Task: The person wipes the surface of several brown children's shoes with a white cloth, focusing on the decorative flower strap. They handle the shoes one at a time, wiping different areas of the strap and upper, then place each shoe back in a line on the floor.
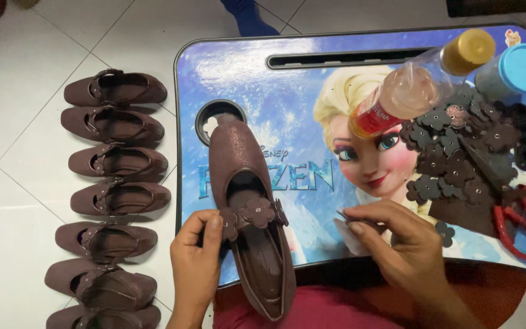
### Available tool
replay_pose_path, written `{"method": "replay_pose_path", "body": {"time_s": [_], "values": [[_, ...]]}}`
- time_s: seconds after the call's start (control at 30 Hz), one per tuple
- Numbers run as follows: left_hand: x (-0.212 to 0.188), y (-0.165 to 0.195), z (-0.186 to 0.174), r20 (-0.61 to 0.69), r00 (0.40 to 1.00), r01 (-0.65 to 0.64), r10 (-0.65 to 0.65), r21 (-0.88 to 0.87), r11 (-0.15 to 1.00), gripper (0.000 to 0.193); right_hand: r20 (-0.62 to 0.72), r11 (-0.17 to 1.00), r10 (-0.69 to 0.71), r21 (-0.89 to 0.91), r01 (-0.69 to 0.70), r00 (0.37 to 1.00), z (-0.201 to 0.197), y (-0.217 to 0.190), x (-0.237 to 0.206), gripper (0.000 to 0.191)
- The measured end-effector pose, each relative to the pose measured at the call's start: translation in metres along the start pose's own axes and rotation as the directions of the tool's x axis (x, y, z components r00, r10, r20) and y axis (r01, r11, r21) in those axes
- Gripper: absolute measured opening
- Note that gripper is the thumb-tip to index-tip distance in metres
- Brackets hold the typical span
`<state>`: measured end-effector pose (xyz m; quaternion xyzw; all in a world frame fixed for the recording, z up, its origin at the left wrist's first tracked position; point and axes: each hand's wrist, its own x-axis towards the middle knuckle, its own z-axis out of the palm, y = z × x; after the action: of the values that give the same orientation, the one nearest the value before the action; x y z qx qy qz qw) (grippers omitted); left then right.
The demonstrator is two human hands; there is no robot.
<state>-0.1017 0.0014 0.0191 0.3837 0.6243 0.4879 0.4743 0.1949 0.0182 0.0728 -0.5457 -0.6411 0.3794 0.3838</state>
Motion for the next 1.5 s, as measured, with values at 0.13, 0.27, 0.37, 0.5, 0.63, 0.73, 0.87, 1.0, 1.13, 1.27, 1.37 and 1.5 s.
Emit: {"method": "replay_pose_path", "body": {"time_s": [0.13,0.27,0.37,0.5,0.63,0.73,0.87,1.0,1.13,1.27,1.37,1.5], "values": [[0.001,-0.006,0.007,-0.080,0.996,0.045,-0.036,0.110,0.993,0.019,0.092,0.997,-0.078,-0.007,0.079,0.993,0.028,-0.011,0.024,0.024],[0.001,-0.009,0.011,-0.127,0.991,0.047,-0.030,0.138,0.989,0.019,0.133,0.899,-0.419,-0.073,0.431,0.898,0.059,-0.029,0.045,0.027],[-0.003,-0.010,0.011,-0.137,0.991,0.023,-0.007,0.118,0.993,0.020,0.243,0.767,-0.551,-0.228,0.599,0.798,0.066,-0.039,0.045,0.030],[-0.007,-0.007,0.015,-0.153,0.948,-0.236,0.281,0.258,0.937,0.024,0.427,0.881,-0.457,0.101,0.462,0.780,0.031,-0.039,0.029,0.021],[-0.009,0.000,0.020,-0.185,0.944,-0.209,0.272,0.302,0.930,0.037,0.356,0.995,-0.093,0.055,0.079,0.930,0.023,-0.024,0.016,0.018],[-0.008,0.004,0.021,-0.148,0.911,-0.301,0.384,0.398,0.867,0.041,0.291,0.998,-0.067,0.008,0.068,0.954,0.034,-0.017,0.010,0.019],[-0.008,0.008,0.022,-0.141,0.899,-0.322,0.414,0.428,0.845,0.042,0.585,0.956,-0.293,0.171,0.238,0.756,0.035,-0.017,0.000,0.008],[-0.008,0.008,0.021,-0.125,0.893,-0.345,0.431,0.422,0.838,0.047,0.740,0.838,-0.540,0.429,0.336,0.402,0.012,-0.016,-0.005,0.015],[-0.004,0.005,0.020,-0.133,0.887,-0.351,0.442,0.428,0.833,0.051,0.706,0.905,-0.414,0.253,0.342,0.575,0.024,-0.016,-0.023,0.029],[-0.005,0.003,0.018,-0.129,0.888,-0.356,0.442,0.417,0.837,0.052,0.748,0.882,-0.289,-0.035,0.470,0.597,0.058,-0.018,-0.040,0.055],[-0.004,0.000,0.014,-0.123,0.880,-0.368,0.459,0.436,0.821,0.053,0.644,0.825,-0.362,-0.115,0.554,0.674,0.067,-0.021,-0.050,0.046],[-0.001,-0.022,0.008,-0.152,0.848,-0.422,0.508,0.384,0.821,0.054,0.676,0.860,-0.286,-0.132,0.494,0.679,0.059,-0.028,-0.055,0.052]]}}
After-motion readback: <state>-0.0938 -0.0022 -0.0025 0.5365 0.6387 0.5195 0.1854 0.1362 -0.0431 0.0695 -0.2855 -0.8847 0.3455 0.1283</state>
